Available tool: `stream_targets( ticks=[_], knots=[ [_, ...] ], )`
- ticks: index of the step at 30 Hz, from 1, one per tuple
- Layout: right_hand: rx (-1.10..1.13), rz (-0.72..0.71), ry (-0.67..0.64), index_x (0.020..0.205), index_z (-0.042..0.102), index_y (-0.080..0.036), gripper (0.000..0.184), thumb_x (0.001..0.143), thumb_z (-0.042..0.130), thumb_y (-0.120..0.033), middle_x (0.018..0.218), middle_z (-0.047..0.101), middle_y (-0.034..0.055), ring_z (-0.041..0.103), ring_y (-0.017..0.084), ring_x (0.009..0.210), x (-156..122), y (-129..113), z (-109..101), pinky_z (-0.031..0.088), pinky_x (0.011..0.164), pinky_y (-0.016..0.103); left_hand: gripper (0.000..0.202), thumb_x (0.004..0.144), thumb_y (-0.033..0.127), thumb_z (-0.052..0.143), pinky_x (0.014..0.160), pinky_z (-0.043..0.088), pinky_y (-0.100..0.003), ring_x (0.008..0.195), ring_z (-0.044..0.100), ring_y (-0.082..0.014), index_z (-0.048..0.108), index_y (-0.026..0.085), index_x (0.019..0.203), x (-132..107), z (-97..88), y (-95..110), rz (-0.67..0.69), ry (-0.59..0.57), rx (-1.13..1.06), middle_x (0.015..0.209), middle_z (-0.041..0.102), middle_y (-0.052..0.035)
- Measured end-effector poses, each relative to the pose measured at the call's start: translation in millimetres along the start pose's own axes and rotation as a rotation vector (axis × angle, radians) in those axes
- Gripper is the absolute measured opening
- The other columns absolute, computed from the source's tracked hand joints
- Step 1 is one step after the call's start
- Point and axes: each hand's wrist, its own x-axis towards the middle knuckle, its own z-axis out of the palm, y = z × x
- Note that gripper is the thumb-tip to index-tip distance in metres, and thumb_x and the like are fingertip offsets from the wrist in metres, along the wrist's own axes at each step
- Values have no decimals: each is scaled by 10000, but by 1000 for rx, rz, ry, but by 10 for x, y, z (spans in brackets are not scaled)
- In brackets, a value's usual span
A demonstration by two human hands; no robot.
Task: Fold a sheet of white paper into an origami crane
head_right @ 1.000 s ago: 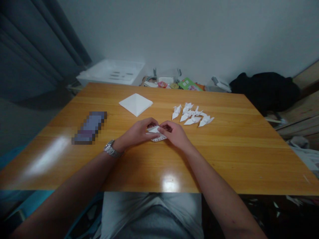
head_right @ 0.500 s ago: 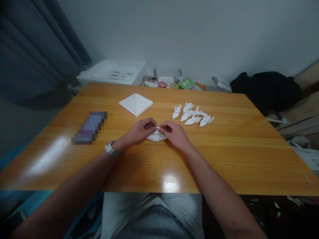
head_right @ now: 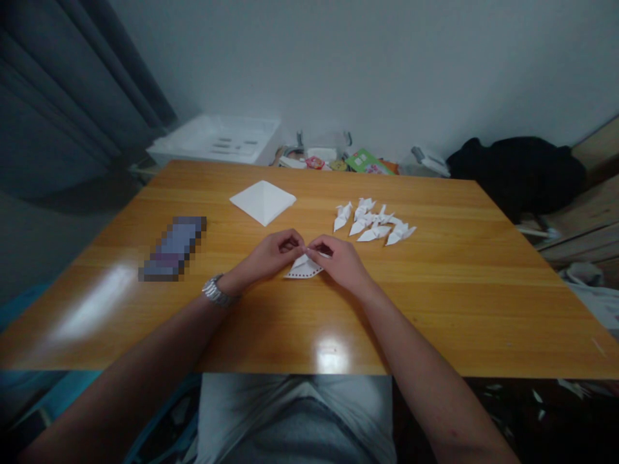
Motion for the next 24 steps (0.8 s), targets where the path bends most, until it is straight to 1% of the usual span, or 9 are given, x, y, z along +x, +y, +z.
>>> stream_targets(
  ticks=[4,11,15,20,24],
  knots=[
    [0,-10,2,913,724,-228,157,920,686,-379,904,745,37,665,204,823,-3,-3,-3,514,772,349,175,916,337,625,647,488,-230,729,616,-119,628,162,911,-1,-4,-10,12,3,13,839,668,-27],
    [-9,-5,-7,931,726,-233,145,915,683,-371,931,756,43,676,213,852,-8,-20,-5,524,810,369,183,900,338,632,616,467,-233,688,600,-121,632,156,892,-11,10,39,-12,12,25,801,659,-20],
    [-26,7,17,963,732,-231,155,910,686,-370,963,762,49,683,221,880,-1,-17,-22,519,826,381,168,899,320,627,619,462,-234,693,595,-122,627,153,882,-3,12,44,-11,55,30,806,657,-23],
    [-59,25,61,945,734,-224,198,907,680,-410,928,756,57,666,223,825,21,21,-72,513,754,370,166,905,319,612,642,477,-231,721,598,-127,614,161,854,23,-8,30,3,129,82,807,650,-20],
    [-47,33,56,926,735,-224,184,911,680,-398,898,754,49,662,218,793,23,31,-96,506,738,362,155,903,311,613,673,496,-237,751,617,-135,621,162,861,23,-16,8,10,108,107,830,674,-27]
  ],
)
